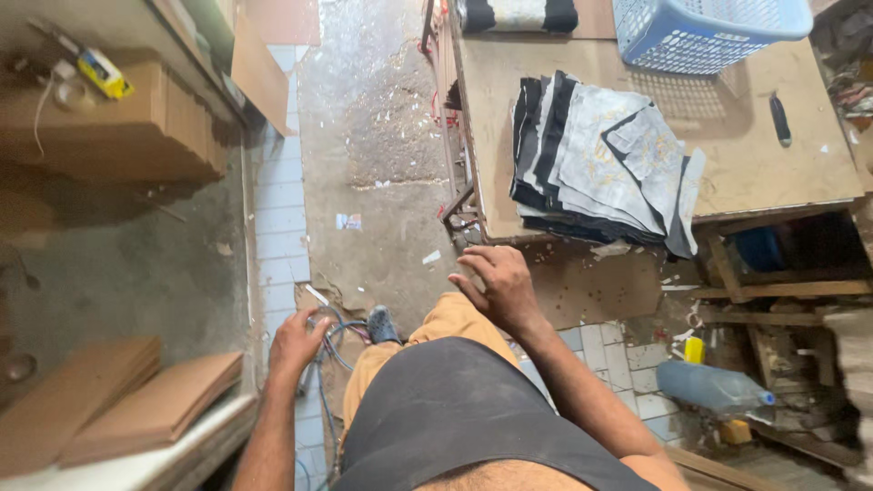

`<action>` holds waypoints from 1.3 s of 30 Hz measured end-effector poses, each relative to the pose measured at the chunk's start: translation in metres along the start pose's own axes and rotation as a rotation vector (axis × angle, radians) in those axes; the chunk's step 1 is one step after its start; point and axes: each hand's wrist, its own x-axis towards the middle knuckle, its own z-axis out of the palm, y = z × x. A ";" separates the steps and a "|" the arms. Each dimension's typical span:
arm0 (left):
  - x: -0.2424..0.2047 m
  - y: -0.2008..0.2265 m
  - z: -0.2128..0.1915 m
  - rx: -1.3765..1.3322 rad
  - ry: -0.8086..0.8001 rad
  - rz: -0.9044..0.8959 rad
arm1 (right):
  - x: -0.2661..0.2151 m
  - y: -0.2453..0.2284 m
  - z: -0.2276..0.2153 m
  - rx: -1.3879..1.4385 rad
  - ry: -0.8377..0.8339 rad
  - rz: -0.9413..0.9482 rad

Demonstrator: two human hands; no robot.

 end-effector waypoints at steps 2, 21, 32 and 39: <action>0.072 0.037 -0.047 -0.027 0.043 0.160 | 0.038 0.020 0.011 0.023 0.082 0.111; 0.406 0.132 -0.164 -0.074 -0.136 -0.025 | 0.376 0.461 0.247 0.784 0.833 1.435; 0.654 0.308 -0.180 -0.085 -0.168 0.564 | 0.417 0.470 0.226 0.630 0.803 1.340; 0.823 0.484 -0.124 -0.083 -0.372 1.031 | 0.454 0.457 0.232 0.690 0.951 1.386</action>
